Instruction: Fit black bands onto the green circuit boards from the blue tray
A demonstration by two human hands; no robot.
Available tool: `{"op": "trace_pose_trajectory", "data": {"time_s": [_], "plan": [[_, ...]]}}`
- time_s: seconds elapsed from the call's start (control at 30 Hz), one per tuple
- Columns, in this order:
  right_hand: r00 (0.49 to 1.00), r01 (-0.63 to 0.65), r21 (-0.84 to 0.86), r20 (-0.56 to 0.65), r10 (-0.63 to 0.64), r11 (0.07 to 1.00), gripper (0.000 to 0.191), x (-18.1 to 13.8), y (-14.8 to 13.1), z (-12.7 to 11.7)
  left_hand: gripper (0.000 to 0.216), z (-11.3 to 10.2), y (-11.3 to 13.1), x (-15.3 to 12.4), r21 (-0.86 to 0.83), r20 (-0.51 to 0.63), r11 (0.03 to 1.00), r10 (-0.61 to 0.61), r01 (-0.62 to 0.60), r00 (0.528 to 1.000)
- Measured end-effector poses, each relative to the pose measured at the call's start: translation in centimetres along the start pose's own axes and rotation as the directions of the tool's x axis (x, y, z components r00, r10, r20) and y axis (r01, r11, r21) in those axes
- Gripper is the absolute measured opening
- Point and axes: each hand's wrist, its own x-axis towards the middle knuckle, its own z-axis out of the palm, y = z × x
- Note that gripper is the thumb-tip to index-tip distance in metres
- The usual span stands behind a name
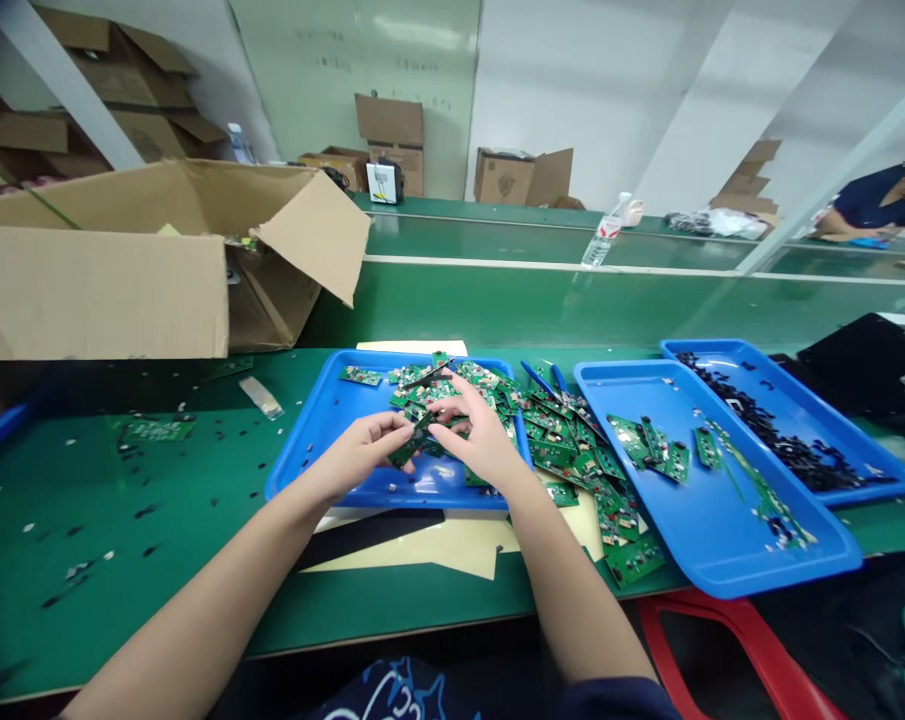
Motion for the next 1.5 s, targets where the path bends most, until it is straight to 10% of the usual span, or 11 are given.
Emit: {"op": "trace_pose_trajectory", "data": {"time_s": [0.3, 0.63, 0.83, 1.1, 1.33, 1.5], "plan": [[0.991, -0.089, 0.234, -0.075, 0.109, 0.968, 0.064, 0.3, 0.2, 0.2, 0.031, 0.4, 0.4, -0.2, -0.293, 0.021, 0.945, -0.143, 0.142, 0.99], [0.962, -0.147, 0.474, -0.136, 0.237, 0.868, 0.063, -0.1, -0.6, 3.0, 0.031, 1.2, 0.1, 0.5, -0.545, -0.341, 0.817, -0.008, -0.19, 0.94], [0.98, -0.011, 0.302, -0.186, 0.07, 0.953, 0.031, -0.5, -1.1, 2.2, 0.02, -1.2, 1.2, 0.9, -0.511, -0.621, 0.76, -0.003, -0.402, 0.783], [0.999, 0.049, 0.053, -0.017, -0.048, 0.997, 0.017, -1.3, -0.9, 2.5, 0.025, -0.1, 0.9, -0.3, -0.136, -0.25, 0.98, 0.108, -0.145, 0.962], [0.999, 0.047, 0.011, -0.023, -0.046, 0.999, 0.023, -1.0, -0.8, 2.1, 0.027, 0.5, 0.8, -0.5, -0.066, -0.173, 0.993, 0.083, -0.096, 0.981], [0.971, 0.196, -0.36, -0.056, -0.231, 0.912, 0.03, -1.1, -0.7, 2.0, 0.026, 0.4, 0.9, -0.5, -0.121, -0.161, 0.989, 0.067, -0.088, 0.985]]}}
